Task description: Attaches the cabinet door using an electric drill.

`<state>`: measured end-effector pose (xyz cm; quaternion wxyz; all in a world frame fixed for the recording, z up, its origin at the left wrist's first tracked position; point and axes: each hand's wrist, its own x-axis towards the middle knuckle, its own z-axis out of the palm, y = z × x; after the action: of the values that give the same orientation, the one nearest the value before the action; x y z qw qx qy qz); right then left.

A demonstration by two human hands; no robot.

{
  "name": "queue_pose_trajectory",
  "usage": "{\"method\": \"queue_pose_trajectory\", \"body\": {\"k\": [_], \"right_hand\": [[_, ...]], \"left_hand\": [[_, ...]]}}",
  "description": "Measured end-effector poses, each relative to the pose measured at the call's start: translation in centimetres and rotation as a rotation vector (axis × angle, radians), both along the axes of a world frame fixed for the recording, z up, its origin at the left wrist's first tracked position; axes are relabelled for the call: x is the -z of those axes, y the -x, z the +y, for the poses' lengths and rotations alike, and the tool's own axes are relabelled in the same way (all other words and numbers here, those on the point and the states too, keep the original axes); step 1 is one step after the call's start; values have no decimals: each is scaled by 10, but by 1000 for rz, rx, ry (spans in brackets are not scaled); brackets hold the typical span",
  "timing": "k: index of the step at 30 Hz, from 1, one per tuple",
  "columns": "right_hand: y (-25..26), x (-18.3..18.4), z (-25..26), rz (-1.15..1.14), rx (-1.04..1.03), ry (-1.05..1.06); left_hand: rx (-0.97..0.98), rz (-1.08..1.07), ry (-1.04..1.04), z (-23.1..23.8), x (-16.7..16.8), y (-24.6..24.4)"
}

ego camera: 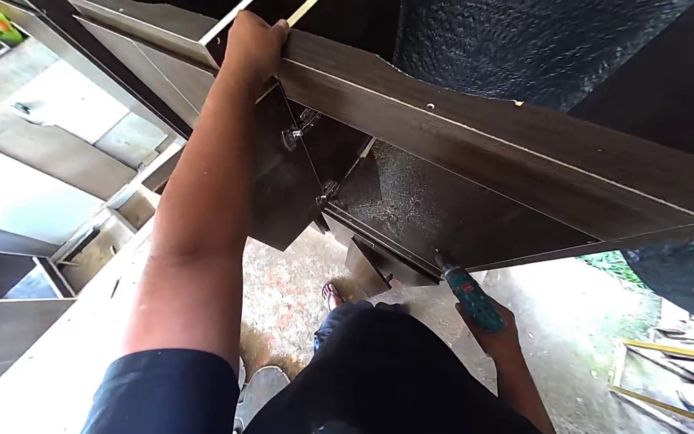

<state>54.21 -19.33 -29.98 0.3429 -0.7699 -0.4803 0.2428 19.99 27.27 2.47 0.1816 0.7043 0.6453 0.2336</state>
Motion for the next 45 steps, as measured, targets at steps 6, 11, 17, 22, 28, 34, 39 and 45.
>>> {"method": "queue_pose_trajectory", "body": {"k": [6,11,17,22,28,34,39,45], "right_hand": [[-21,3,-7,84,63,-87],[-28,8,-4,182,55,-73],[-19,11,21,248,-24,8],[2,3,70,296,-100,134],[35,13,186,234,-425,240],[82,42,311,-168,-417,319],[86,90,365,-442,-425,395],[92,128,385,-583,-411,425]], "left_hand": [[-29,-3,-43,1,5,1],[-62,4,-40,-5,4,1],[-77,25,-63,-5,7,4],[-82,-17,-90,-3,12,3],[-160,39,-246,-37,26,1],[188,200,-757,-200,106,-2],[232,162,243,-385,310,53],[-684,-190,1068,-668,414,81]]}}
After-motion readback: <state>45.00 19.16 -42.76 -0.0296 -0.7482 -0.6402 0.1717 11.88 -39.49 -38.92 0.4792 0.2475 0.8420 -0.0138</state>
